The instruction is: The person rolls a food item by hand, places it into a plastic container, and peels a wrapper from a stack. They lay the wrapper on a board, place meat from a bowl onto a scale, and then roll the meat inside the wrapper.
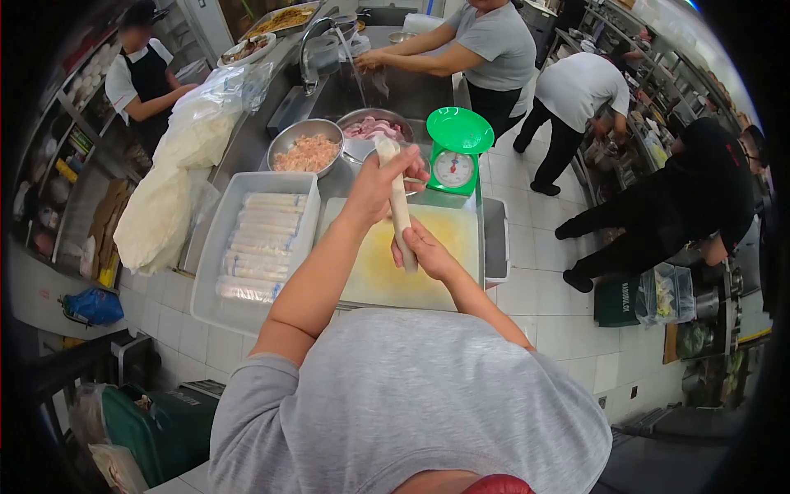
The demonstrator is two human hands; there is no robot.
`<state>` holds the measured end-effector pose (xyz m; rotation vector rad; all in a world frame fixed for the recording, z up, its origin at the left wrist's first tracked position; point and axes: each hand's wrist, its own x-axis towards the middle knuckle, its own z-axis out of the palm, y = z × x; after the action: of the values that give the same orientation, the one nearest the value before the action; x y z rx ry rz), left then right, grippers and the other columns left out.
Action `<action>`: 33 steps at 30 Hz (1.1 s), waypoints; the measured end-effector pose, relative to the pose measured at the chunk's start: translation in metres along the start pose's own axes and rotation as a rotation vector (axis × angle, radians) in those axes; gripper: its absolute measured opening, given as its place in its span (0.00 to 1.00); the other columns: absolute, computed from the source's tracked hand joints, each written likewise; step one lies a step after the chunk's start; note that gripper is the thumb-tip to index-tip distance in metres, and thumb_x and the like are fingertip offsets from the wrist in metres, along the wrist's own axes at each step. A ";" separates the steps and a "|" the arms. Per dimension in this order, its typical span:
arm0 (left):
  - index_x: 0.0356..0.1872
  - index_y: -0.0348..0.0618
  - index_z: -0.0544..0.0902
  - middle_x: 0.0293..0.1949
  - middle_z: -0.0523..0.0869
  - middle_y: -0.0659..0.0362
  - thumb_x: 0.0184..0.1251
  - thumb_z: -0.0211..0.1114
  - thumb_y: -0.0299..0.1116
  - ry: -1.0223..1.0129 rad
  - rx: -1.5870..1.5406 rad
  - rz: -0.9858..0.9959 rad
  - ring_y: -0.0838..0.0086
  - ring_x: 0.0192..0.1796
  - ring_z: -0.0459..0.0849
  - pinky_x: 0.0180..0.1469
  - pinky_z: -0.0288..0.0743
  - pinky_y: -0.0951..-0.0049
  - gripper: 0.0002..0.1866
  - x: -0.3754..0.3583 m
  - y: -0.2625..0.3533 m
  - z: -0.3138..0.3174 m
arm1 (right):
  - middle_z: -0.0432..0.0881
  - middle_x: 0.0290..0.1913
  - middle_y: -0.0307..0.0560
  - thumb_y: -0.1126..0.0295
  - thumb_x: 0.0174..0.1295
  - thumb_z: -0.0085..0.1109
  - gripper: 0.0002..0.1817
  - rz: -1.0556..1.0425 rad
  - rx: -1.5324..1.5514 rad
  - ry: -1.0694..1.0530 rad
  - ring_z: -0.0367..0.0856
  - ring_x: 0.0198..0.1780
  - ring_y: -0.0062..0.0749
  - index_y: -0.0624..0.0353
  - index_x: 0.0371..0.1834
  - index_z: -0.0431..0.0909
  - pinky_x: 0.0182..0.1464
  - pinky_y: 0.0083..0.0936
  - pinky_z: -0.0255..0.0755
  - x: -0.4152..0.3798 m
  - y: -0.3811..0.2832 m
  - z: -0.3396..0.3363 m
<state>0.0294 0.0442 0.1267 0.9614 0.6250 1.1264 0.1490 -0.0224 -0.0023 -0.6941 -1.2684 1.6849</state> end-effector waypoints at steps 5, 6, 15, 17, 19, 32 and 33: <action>0.25 0.42 0.75 0.19 0.75 0.64 0.62 0.66 0.46 0.092 0.163 0.142 0.82 0.22 0.73 0.24 0.67 0.79 0.18 0.020 -0.005 -0.015 | 0.76 0.44 0.49 0.66 0.70 0.47 0.27 -0.315 -0.514 0.308 0.76 0.42 0.33 0.62 0.69 0.55 0.48 0.26 0.71 0.013 -0.008 0.027; 0.25 0.41 0.76 0.19 0.76 0.64 0.61 0.67 0.47 0.106 0.218 0.153 0.82 0.22 0.73 0.25 0.66 0.79 0.18 0.020 -0.006 -0.016 | 0.75 0.47 0.52 0.68 0.69 0.48 0.28 -0.360 -0.619 0.350 0.76 0.45 0.34 0.62 0.70 0.55 0.50 0.27 0.70 0.014 -0.010 0.033; 0.23 0.38 0.78 0.20 0.81 0.56 0.59 0.68 0.47 0.018 0.695 0.311 0.72 0.22 0.75 0.26 0.67 0.68 0.20 0.008 -0.010 -0.042 | 0.58 0.66 0.63 0.51 0.57 0.60 0.30 -0.661 -1.512 0.641 0.56 0.64 0.60 0.44 0.63 0.71 0.64 0.52 0.49 0.021 -0.088 0.080; 0.23 0.37 0.77 0.20 0.81 0.51 0.58 0.68 0.48 -0.002 0.782 0.323 0.65 0.22 0.76 0.26 0.67 0.66 0.21 0.016 -0.024 -0.058 | 0.57 0.66 0.64 0.48 0.58 0.57 0.31 -0.606 -1.592 0.705 0.55 0.65 0.62 0.45 0.64 0.69 0.64 0.54 0.49 0.030 -0.077 0.082; 0.23 0.37 0.75 0.20 0.79 0.48 0.58 0.68 0.48 0.007 0.755 0.406 0.58 0.22 0.75 0.25 0.67 0.64 0.22 0.013 -0.023 -0.061 | 0.57 0.67 0.65 0.45 0.58 0.55 0.32 -0.566 -1.641 0.742 0.54 0.66 0.64 0.45 0.65 0.68 0.64 0.56 0.48 0.037 -0.070 0.085; 0.24 0.38 0.74 0.20 0.79 0.46 0.55 0.66 0.37 -0.073 0.856 0.550 0.49 0.25 0.78 0.26 0.69 0.63 0.13 -0.001 -0.039 -0.090 | 0.65 0.60 0.62 0.47 0.61 0.52 0.24 -0.434 -1.683 0.575 0.56 0.67 0.63 0.57 0.47 0.80 0.66 0.54 0.47 0.059 -0.064 0.084; 0.24 0.38 0.74 0.20 0.79 0.47 0.54 0.66 0.37 -0.049 0.867 0.549 0.53 0.24 0.79 0.26 0.69 0.64 0.13 -0.001 -0.043 -0.093 | 0.65 0.60 0.62 0.47 0.61 0.52 0.24 -0.444 -1.625 0.537 0.57 0.67 0.61 0.58 0.45 0.80 0.67 0.53 0.48 0.062 -0.062 0.078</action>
<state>-0.0276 0.0678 0.0455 1.9857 0.8589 1.3158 0.0759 0.0035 0.0856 -1.4451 -1.9764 -0.2211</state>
